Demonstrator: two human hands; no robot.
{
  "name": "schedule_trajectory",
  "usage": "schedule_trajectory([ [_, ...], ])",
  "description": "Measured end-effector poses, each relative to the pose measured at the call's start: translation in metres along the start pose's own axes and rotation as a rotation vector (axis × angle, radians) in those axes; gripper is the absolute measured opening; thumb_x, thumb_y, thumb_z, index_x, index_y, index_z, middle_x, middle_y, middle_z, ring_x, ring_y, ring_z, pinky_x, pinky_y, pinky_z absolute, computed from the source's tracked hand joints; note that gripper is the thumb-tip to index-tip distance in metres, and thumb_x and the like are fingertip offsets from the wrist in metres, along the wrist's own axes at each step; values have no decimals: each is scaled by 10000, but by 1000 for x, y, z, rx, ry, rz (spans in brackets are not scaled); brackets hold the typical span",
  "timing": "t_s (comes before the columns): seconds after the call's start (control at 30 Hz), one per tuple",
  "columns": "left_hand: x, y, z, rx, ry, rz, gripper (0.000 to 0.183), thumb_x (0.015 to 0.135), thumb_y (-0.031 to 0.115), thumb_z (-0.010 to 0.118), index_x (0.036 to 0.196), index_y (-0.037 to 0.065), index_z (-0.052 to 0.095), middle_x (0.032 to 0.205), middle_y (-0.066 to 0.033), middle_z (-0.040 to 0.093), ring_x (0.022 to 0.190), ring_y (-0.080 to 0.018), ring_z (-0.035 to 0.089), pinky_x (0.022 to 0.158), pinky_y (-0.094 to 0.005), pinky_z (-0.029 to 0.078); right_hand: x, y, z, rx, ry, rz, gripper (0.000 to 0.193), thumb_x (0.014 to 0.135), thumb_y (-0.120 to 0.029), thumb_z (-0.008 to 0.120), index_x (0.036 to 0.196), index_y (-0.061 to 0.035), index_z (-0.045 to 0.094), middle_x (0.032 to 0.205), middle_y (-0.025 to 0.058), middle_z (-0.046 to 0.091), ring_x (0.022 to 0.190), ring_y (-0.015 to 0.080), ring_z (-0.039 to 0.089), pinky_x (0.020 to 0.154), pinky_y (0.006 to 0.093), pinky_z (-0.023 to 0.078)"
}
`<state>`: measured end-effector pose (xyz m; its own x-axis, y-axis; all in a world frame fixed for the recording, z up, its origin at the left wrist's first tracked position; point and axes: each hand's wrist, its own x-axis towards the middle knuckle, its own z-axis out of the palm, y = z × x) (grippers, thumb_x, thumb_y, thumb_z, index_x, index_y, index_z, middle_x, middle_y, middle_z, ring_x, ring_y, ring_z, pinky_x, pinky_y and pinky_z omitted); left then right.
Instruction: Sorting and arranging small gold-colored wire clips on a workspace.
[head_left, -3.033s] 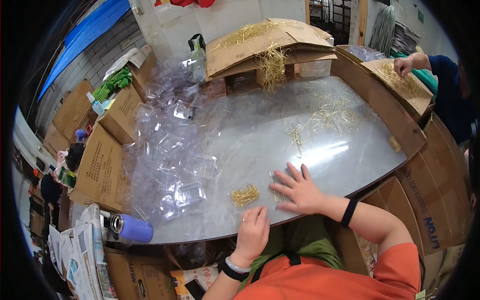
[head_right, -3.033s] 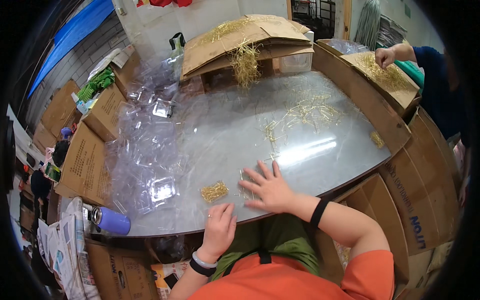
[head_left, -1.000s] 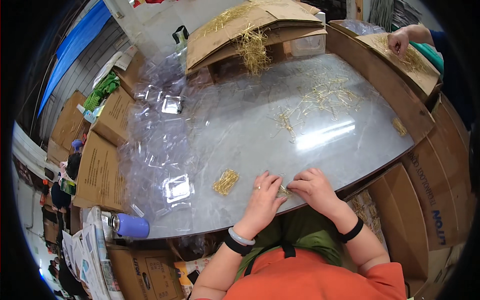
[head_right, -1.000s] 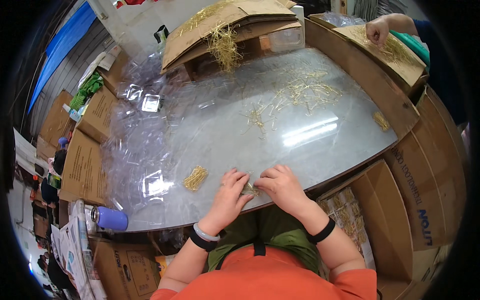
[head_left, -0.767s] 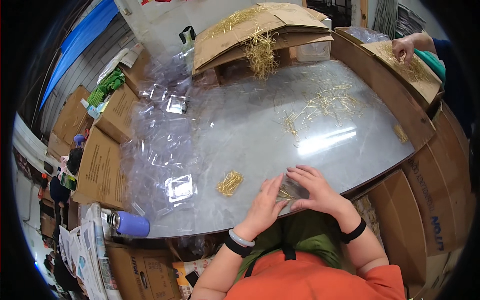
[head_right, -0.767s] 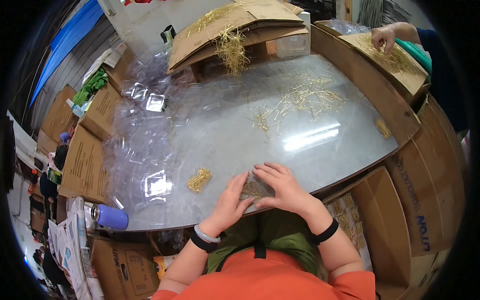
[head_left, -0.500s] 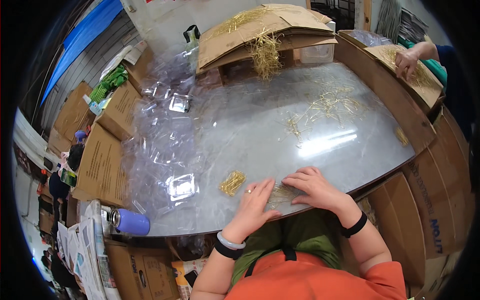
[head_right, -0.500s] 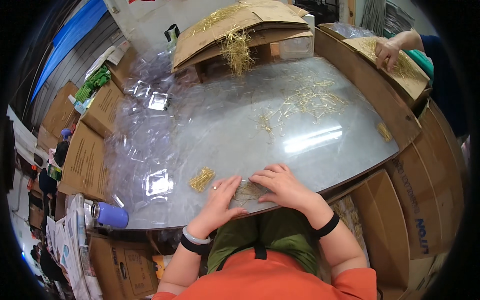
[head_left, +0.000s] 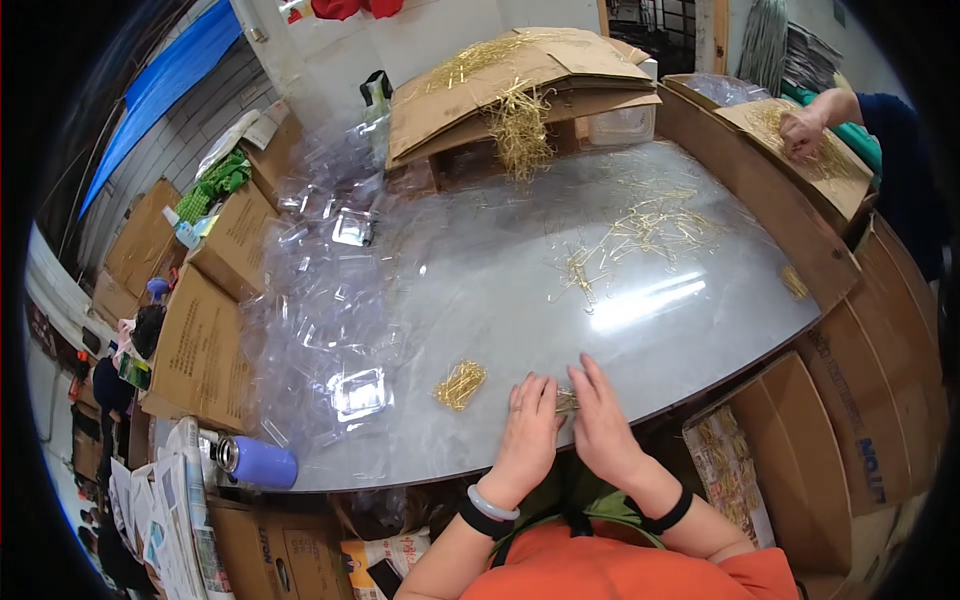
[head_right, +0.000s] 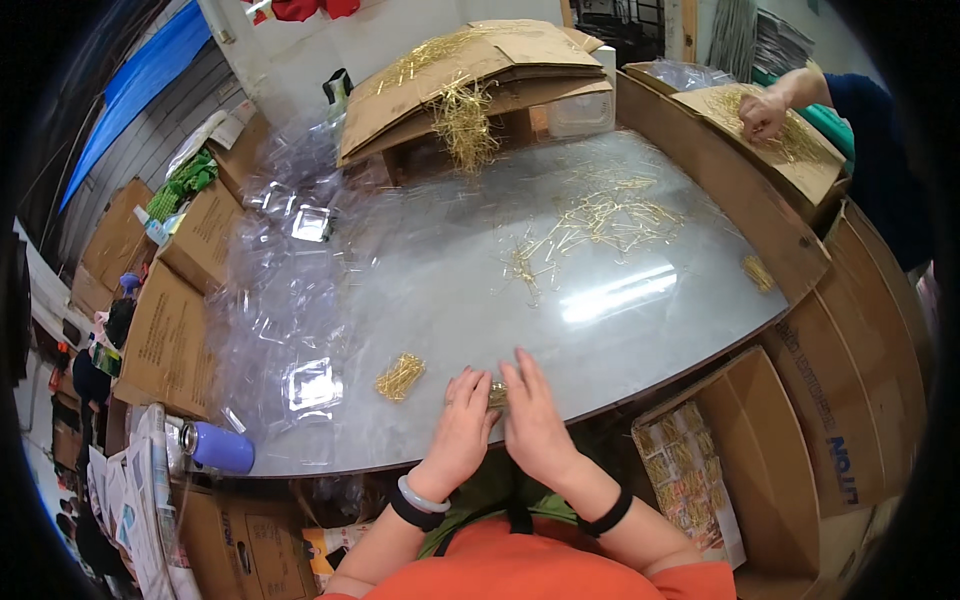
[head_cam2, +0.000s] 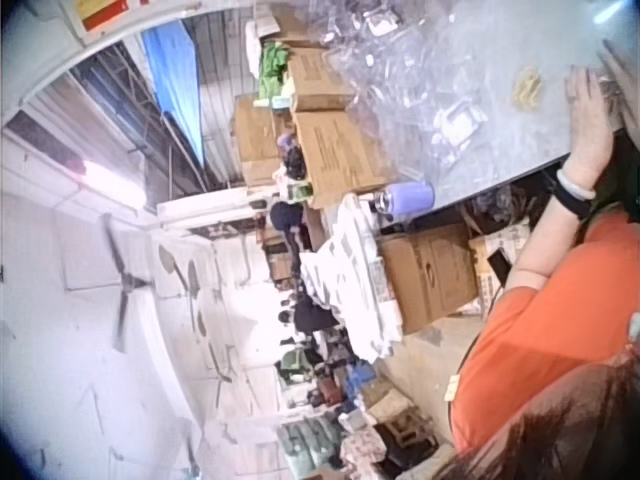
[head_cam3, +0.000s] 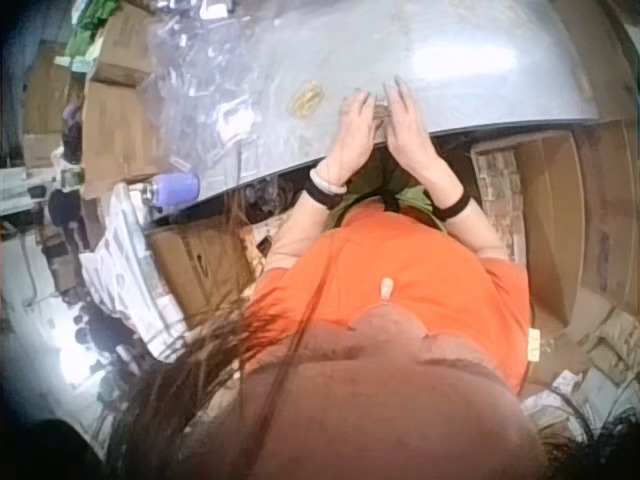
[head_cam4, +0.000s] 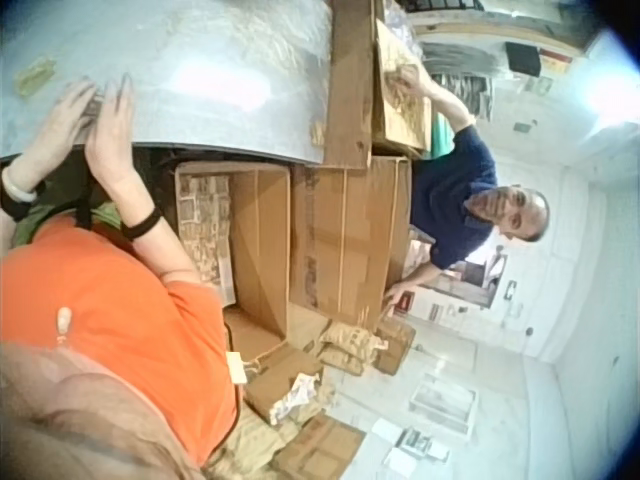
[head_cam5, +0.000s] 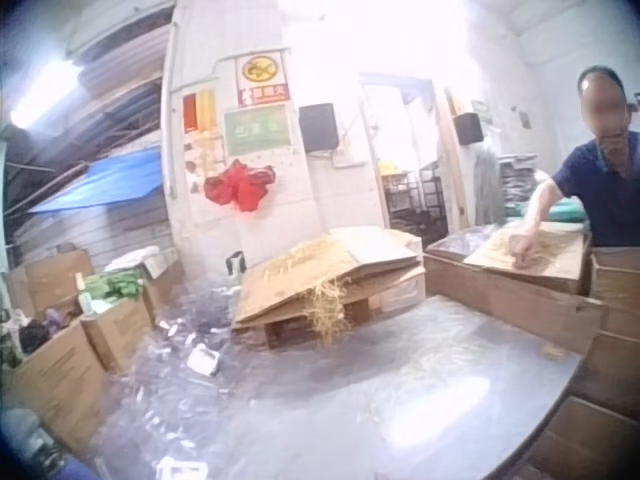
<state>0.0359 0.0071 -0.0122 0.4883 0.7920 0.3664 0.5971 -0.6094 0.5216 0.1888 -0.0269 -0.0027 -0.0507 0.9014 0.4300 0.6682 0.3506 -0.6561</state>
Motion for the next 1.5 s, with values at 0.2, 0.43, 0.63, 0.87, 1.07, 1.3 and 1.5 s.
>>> schedule_trajectory([
  [0.2,0,-2,-4,-56,2,35,540,889,-35,641,1397,-77,462,1360,-277,498,1332,-483,446,1143,-516,366,18,24,-9,384,-113,6,772,786,119,502,1524,49,286,1571,319,283,1466,480,296,1208,490,304],
  [0.43,5,-5,0,-235,6,41,554,855,-79,598,1385,-50,440,1313,-278,517,1235,-461,503,1057,-479,437,18,35,-14,203,-265,-175,650,832,112,503,1469,9,426,1501,302,433,1381,447,455,1143,463,413],
  [0.63,-6,-16,3,-174,13,-7,649,874,-35,602,1475,-58,359,1498,-297,400,1407,-488,366,1175,-526,301,20,20,-5,191,-217,-155,449,917,-38,546,1361,15,506,1394,265,543,1317,454,495,1130,470,399],
  [0.87,-17,-3,-28,-46,-52,-19,516,997,215,613,1412,-58,475,1389,-278,518,1312,-451,461,1091,-512,384,12,36,1,-109,-249,-313,380,871,-110,575,1233,0,615,1309,161,591,1282,336,519,1098,419,409],
  [1.07,-25,-31,-20,-58,26,-38,303,962,155,623,1218,-7,618,1065,-284,603,971,-481,580,820,-533,478,15,66,36,-160,-198,-363,462,846,-185,630,1281,-36,593,1275,169,572,1188,368,530,1034,436,438],
  [1.3,-1,-32,-25,-288,-255,-236,510,1017,234,580,1407,-80,485,1363,-318,553,1291,-483,511,1093,-521,413,21,33,19,107,-235,-259,376,950,-96,497,1304,14,560,1324,229,564,1211,426,541,1050,453,445],
  [1.5,1,-11,-25,103,-49,13,677,816,135,776,1394,-65,486,1427,-274,492,1357,-459,424,1131,-525,363,-1,41,-3,263,232,135,334,964,21,476,1286,33,562,1270,234,580,1222,381,551,1083,414,432],
])
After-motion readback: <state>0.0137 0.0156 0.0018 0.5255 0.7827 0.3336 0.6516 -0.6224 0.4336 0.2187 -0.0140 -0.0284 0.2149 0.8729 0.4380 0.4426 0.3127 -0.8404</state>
